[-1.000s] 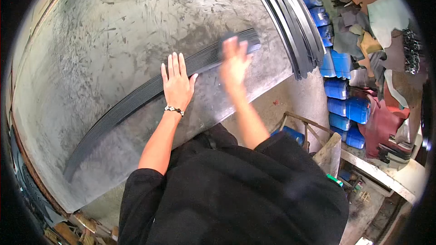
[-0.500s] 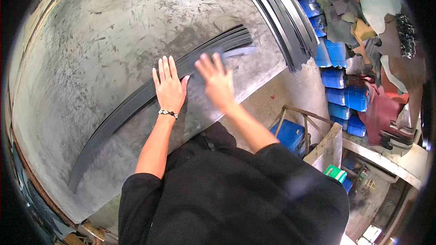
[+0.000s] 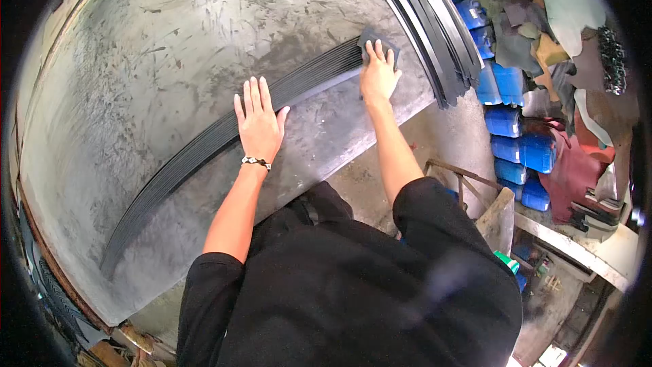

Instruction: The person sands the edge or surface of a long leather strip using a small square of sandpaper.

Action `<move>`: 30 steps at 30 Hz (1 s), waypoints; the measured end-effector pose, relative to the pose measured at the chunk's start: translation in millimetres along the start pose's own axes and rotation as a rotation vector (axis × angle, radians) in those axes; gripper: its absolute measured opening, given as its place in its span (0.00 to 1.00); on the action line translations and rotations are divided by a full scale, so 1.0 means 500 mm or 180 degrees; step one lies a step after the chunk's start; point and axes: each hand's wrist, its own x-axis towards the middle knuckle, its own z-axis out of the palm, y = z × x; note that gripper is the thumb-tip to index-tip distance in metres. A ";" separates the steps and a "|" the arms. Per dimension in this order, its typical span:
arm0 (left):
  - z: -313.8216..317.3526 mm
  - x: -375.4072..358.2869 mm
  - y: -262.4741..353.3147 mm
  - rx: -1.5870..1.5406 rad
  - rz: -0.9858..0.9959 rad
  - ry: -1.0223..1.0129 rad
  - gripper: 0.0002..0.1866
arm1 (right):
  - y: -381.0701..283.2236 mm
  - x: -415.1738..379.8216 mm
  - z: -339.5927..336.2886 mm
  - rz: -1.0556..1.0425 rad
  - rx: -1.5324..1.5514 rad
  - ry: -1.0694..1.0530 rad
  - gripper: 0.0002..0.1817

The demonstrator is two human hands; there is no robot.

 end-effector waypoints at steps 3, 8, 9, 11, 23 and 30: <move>0.003 0.009 -0.005 0.0172 0.0046 -0.0056 0.47 | -0.167 -0.122 -0.008 -0.0473 -0.0339 0.0477 0.32; 0.003 0.006 -0.002 0.0099 0.0054 -0.0062 0.47 | -0.085 -0.131 -0.051 -0.1288 0.0360 -0.0167 0.37; 0.008 0.002 -0.004 -0.0030 0.0016 0.0040 0.46 | -0.029 -0.061 -0.032 -0.0860 -0.0325 0.0084 0.37; 0.001 -0.003 -0.001 -0.0038 -0.0016 -0.0007 0.46 | 0.051 0.080 -0.033 0.0408 -0.0253 -0.0270 0.33; -0.003 -0.006 -0.033 -0.0577 0.0011 -0.0089 0.50 | -0.198 -0.120 -0.070 -0.0447 0.0894 -0.0382 0.37; -0.103 -0.138 -0.272 -0.0133 -0.0520 -0.0324 0.54 | -0.203 -0.095 -0.038 -0.0396 0.0607 -0.0058 0.22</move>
